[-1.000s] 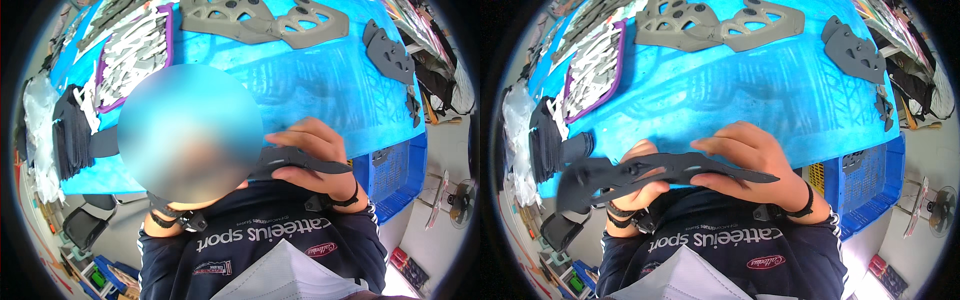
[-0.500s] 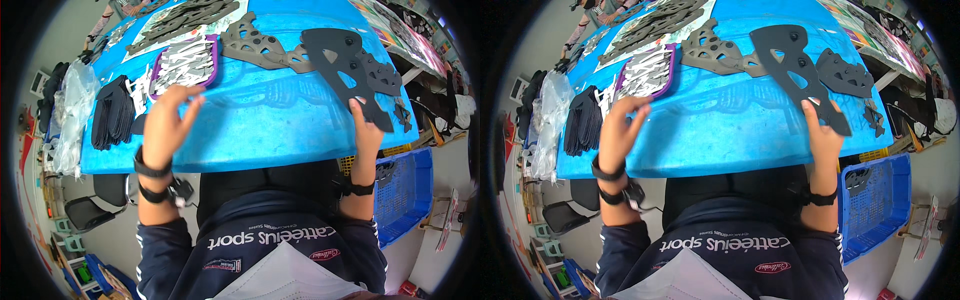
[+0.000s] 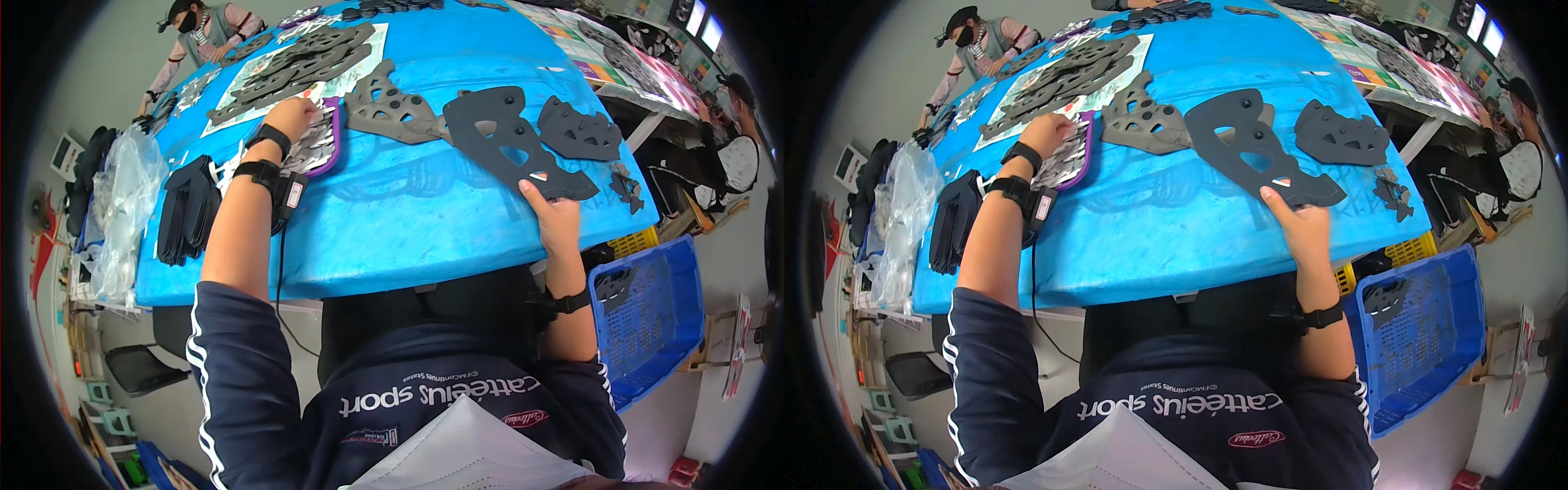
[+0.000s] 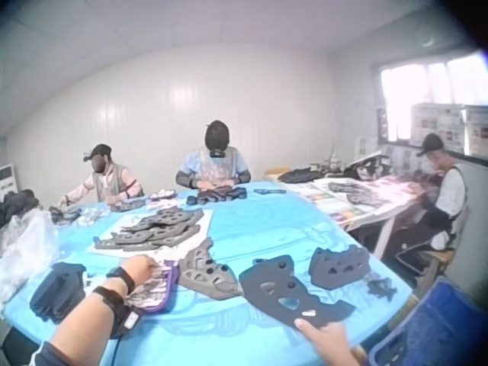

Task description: The person is picking up black shoe upper components and applying small white adhesive strips to them on a blue worktable.

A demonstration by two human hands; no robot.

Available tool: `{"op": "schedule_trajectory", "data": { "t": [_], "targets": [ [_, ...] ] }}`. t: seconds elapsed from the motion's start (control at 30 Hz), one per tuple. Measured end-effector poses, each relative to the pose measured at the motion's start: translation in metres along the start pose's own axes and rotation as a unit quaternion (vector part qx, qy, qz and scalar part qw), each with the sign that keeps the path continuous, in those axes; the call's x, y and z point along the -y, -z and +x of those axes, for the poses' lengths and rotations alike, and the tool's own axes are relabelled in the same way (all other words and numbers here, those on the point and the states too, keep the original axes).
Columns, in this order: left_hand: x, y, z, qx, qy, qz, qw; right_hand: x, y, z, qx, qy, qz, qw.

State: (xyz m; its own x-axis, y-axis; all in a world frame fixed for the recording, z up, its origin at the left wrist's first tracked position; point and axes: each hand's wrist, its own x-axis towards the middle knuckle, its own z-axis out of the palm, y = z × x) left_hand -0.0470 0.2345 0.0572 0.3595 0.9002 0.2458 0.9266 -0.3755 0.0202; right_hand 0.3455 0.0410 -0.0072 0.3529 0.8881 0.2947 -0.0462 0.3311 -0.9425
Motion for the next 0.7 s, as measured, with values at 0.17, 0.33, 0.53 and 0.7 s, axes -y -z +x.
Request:
{"op": "schedule_trajectory", "data": {
  "t": [0.17, 0.33, 0.53, 0.7],
  "targets": [
    [-0.002, 0.008, -0.003, -0.011, 0.025, -0.036, 0.999, -0.002, 0.002, 0.003, 0.002, 0.035, 0.002, 0.999],
    [-0.001, 0.006, -0.007, 0.02, 0.019, -0.035, 0.999, 0.0, 0.001, 0.003, 0.0, 0.023, 0.009, 1.0],
    [-0.016, 0.035, -0.017, -0.14, 0.005, -0.119, 0.983, 0.0, 0.001, 0.003, -0.004, 0.024, 0.001, 1.0],
    [-0.096, 0.068, -0.07, 0.13, 0.001, -0.499, 0.857, 0.004, 0.001, 0.0, -0.013, 0.02, -0.018, 1.0]
  ]
}}
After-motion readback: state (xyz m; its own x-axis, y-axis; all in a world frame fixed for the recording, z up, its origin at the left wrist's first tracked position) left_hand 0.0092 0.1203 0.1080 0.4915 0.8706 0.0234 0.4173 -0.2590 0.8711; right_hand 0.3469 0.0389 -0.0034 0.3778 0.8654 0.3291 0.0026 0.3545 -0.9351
